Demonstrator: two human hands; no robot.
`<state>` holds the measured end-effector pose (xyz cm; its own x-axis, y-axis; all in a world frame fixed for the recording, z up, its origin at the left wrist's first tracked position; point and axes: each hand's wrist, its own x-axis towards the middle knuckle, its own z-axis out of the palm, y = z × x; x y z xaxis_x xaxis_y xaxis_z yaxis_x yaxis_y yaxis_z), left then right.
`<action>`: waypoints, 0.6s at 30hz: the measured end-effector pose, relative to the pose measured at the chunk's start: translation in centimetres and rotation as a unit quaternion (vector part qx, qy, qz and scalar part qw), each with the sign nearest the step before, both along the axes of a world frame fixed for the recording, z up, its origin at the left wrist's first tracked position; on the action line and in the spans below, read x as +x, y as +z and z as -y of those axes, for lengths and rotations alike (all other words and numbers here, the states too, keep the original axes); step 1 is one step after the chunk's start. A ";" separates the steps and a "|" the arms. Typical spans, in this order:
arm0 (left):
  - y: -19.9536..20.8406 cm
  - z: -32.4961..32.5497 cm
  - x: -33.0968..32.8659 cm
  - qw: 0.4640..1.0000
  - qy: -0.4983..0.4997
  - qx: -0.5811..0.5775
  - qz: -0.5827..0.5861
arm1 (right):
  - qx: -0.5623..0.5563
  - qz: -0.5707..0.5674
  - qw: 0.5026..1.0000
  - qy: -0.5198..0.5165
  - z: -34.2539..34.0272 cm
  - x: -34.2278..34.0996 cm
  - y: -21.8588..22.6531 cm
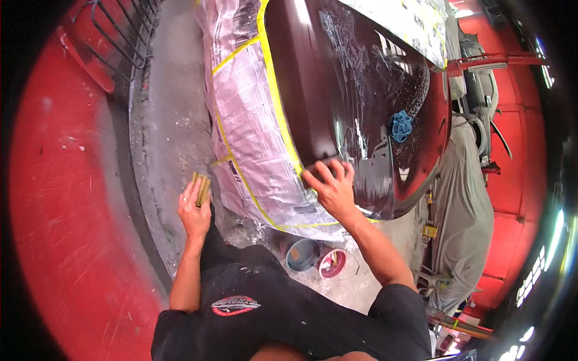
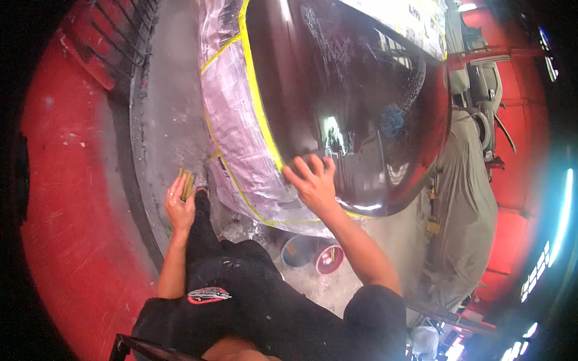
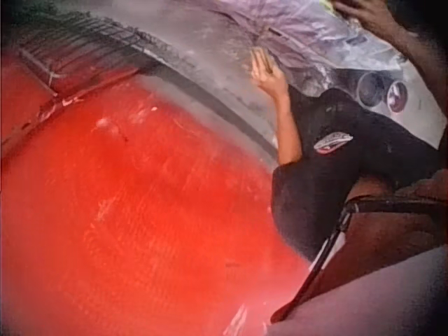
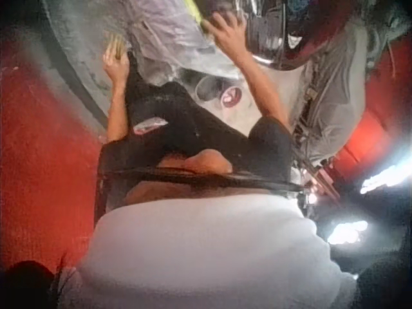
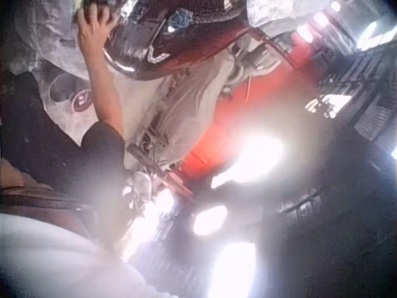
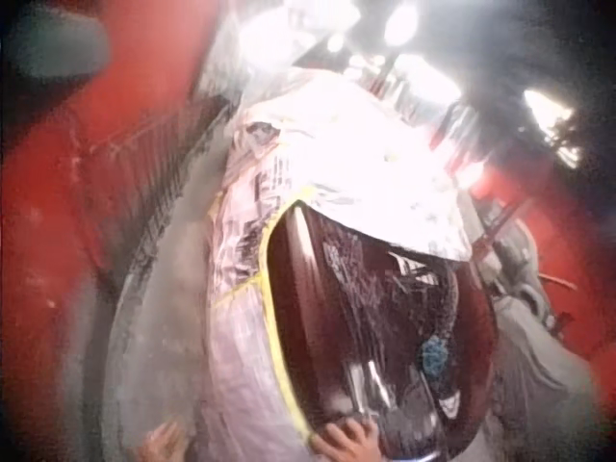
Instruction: Wet sanding a car spoiler that has been masked with newspaper to prepare it for polishing or paint finishing.
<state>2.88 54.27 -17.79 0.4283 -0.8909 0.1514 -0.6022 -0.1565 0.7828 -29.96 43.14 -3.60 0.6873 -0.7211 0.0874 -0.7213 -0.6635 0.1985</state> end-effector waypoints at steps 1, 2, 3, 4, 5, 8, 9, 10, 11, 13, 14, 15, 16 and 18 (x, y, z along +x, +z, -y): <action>0.4 -1.4 -0.7 1.000 0.005 -0.011 0.008 | 0.003 0.001 1.000 -0.012 -1.8 -2.0 -0.6; 0.6 -2.7 -1.4 1.000 -0.009 -0.005 0.003 | 0.002 0.005 1.000 -0.015 -3.6 -4.7 -1.3; 0.7 -4.0 -2.1 1.000 -0.023 0.002 -0.001 | 0.001 0.010 1.000 -0.018 -5.2 -7.6 -2.0; 0.6 -5.5 -2.8 1.000 -0.022 -0.010 0.009 | 0.003 0.019 0.999 -0.040 -6.8 -10.4 -2.7; 0.7 -7.2 -3.2 1.000 -0.028 0.000 0.001 | 0.008 0.032 0.998 -0.056 -8.1 -12.6 -3.2; -0.5 -11.0 -4.8 0.996 -0.051 0.019 -0.065 | 0.025 0.047 0.995 -0.089 -9.7 -15.1 -4.3; 0.0 -11.5 -5.5 0.991 -0.049 0.039 -0.120 | 0.048 0.103 0.989 -0.096 -9.4 -13.8 -2.7; 0.5 -12.2 -6.1 0.983 -0.071 0.056 -0.158 | 0.104 0.136 0.966 -0.192 -8.7 -13.4 -2.1; 1.8 -12.1 -7.2 0.972 -0.099 0.073 -0.200 | 0.159 0.163 0.929 -0.291 -8.1 -13.7 -1.5; 4.6 -11.8 -8.7 0.961 -0.165 0.125 -0.186 | 0.134 0.454 0.793 -0.384 -6.7 -12.5 1.3; 5.9 -11.0 -10.2 0.950 -0.195 0.132 -0.206 | 0.096 0.467 0.806 -0.350 -4.9 -16.5 0.1; 6.4 -10.4 -11.9 0.946 -0.220 0.130 -0.199 | 0.052 0.474 0.817 -0.324 -3.3 -21.1 -1.4; 6.4 -9.8 -13.3 0.937 -0.239 0.124 -0.221 | 0.020 0.445 0.825 -0.349 -2.6 -21.9 -2.0; 6.9 -8.7 -14.9 0.928 -0.290 0.090 -0.215 | 0.054 0.313 0.835 -0.450 -2.3 -19.0 1.7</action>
